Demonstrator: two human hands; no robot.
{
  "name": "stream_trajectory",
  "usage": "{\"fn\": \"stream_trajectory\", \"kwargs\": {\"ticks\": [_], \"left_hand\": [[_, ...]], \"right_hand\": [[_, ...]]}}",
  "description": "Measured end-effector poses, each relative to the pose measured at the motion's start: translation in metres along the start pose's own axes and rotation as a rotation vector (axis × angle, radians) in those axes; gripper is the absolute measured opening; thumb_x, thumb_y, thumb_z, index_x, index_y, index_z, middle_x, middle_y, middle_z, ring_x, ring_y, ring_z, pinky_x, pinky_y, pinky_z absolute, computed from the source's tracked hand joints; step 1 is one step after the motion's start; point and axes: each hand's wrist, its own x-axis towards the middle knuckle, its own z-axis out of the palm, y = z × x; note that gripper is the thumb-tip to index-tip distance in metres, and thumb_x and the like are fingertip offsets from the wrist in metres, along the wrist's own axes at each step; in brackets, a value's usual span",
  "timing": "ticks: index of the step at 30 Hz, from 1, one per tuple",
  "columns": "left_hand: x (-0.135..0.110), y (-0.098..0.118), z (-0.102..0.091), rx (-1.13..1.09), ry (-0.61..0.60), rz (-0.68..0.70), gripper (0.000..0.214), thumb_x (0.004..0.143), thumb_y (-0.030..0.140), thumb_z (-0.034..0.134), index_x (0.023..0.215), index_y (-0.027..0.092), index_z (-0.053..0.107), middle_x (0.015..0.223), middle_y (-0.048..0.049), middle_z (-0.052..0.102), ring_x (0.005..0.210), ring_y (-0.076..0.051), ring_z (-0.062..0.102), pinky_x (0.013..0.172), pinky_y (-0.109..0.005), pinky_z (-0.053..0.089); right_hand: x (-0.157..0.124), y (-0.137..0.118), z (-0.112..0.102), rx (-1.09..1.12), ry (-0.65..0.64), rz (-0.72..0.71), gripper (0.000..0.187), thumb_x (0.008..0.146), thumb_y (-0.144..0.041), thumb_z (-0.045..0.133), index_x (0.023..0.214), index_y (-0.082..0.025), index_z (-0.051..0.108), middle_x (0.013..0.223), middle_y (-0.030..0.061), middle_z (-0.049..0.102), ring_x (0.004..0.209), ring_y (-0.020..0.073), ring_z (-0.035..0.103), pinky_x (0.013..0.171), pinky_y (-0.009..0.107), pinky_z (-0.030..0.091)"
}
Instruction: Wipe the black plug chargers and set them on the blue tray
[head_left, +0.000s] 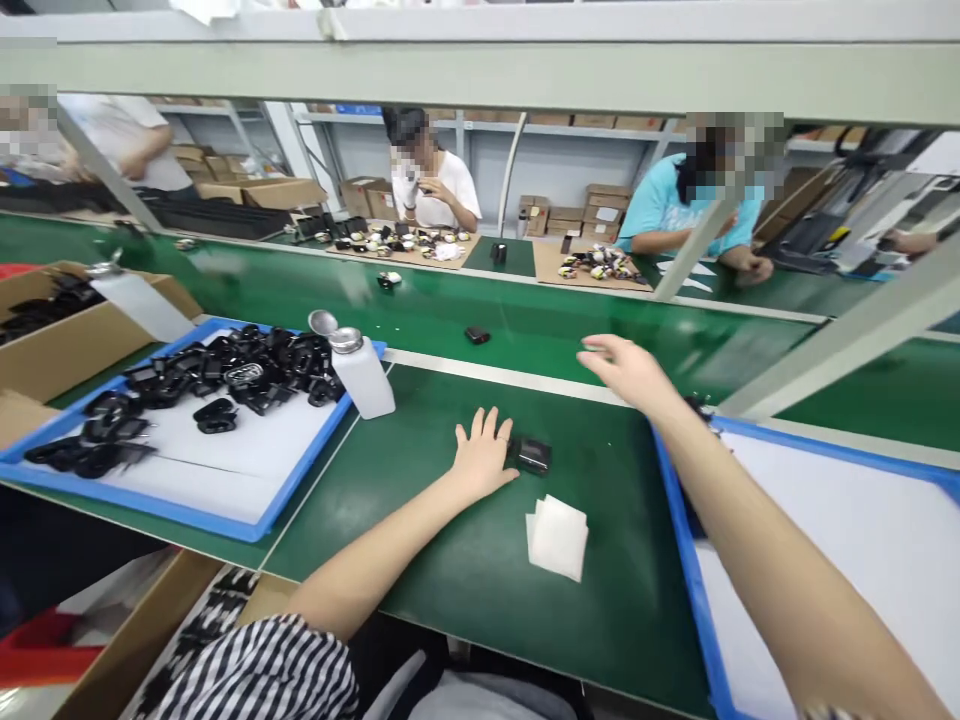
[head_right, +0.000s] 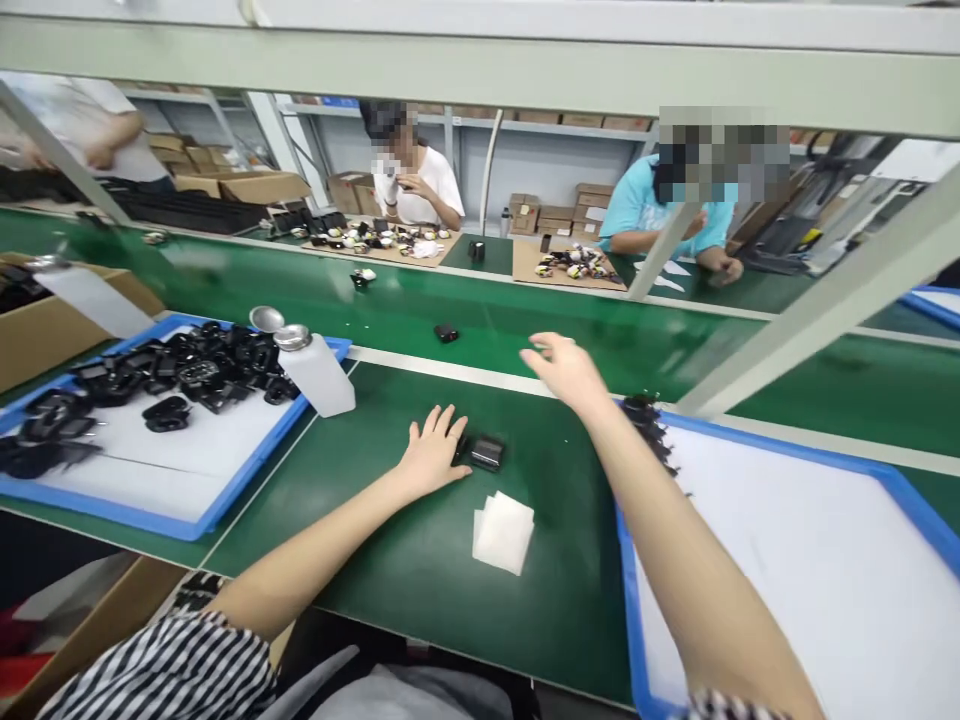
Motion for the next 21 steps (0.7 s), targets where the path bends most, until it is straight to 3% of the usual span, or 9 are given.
{"fn": "stream_trajectory", "kwargs": {"ticks": [2,5,7,9,12,15,18,21], "left_hand": [[0.004,-0.010,0.003,-0.009,0.014,-0.046,0.065,0.061,0.033,0.055,0.118,0.013,0.030,0.123,-0.0174,0.030,0.113,-0.033,0.022,0.084,-0.053,0.023],[0.002,-0.020,0.004,-0.064,-0.027,-0.010,0.059,0.060,0.026,0.053,0.115,0.016,0.034,0.109,-0.0136,0.045,0.101,-0.030,0.038,0.079,-0.044,0.033],[-0.002,-0.027,0.002,-0.085,-0.057,0.007,0.059,0.058,0.021,0.054,0.115,0.018,0.036,0.104,-0.0113,0.047,0.096,-0.028,0.041,0.077,-0.040,0.037],[-0.006,-0.037,0.000,-0.104,-0.089,-0.002,0.064,0.055,0.020,0.057,0.115,0.018,0.036,0.102,-0.0106,0.047,0.094,-0.027,0.043,0.076,-0.036,0.038],[-0.009,-0.055,-0.002,-0.181,-0.147,0.058,0.075,0.047,0.026,0.066,0.115,0.017,0.036,0.107,-0.0100,0.044,0.090,-0.026,0.047,0.074,-0.035,0.040],[-0.004,-0.071,-0.002,-0.279,-0.140,0.174,0.072,0.044,0.027,0.069,0.110,0.018,0.040,0.107,-0.0075,0.045,0.090,-0.023,0.048,0.078,-0.032,0.038],[0.003,-0.077,-0.001,-0.296,-0.056,0.194,0.059,0.044,0.026,0.068,0.099,0.017,0.048,0.097,-0.0050,0.051,0.092,-0.023,0.045,0.081,-0.033,0.035],[0.006,-0.075,0.001,-0.316,-0.016,0.202,0.050,0.046,0.028,0.067,0.092,0.018,0.050,0.089,-0.0033,0.052,0.090,-0.022,0.045,0.079,-0.032,0.036]], "right_hand": [[0.050,-0.018,0.049,-0.062,-0.150,0.043,0.037,0.071,-0.032,0.047,0.104,-0.015,0.048,0.102,0.0101,0.052,0.096,0.0225,0.046,0.082,0.033,0.036],[0.101,-0.034,0.118,-0.102,-0.216,0.111,0.046,0.069,-0.034,0.049,0.107,-0.009,0.043,0.107,0.0180,0.046,0.098,0.0290,0.043,0.078,0.040,0.036],[0.121,-0.037,0.149,-0.114,-0.212,0.145,0.054,0.070,-0.037,0.047,0.114,-0.008,0.035,0.113,0.0209,0.039,0.101,0.0319,0.040,0.076,0.043,0.036],[0.134,-0.036,0.167,-0.121,-0.207,0.151,0.056,0.070,-0.037,0.047,0.115,-0.008,0.033,0.114,0.0216,0.037,0.104,0.0331,0.036,0.076,0.046,0.036],[0.144,-0.030,0.167,-0.120,-0.250,0.129,0.045,0.066,-0.028,0.054,0.104,-0.006,0.044,0.102,0.0206,0.048,0.098,0.0319,0.042,0.074,0.044,0.037],[0.132,-0.023,0.140,-0.075,-0.326,0.102,0.035,0.063,-0.023,0.056,0.094,-0.007,0.050,0.088,0.0141,0.056,0.078,0.0232,0.054,0.065,0.034,0.043],[0.088,-0.013,0.101,-0.020,-0.384,0.056,0.029,0.064,-0.023,0.054,0.091,-0.013,0.051,0.083,0.0062,0.058,0.070,0.0169,0.055,0.061,0.028,0.044],[0.020,-0.004,0.073,-0.053,-0.391,-0.010,0.040,0.054,-0.021,0.062,0.092,-0.017,0.052,0.089,0.0052,0.056,0.081,0.0197,0.052,0.071,0.029,0.041]]}}
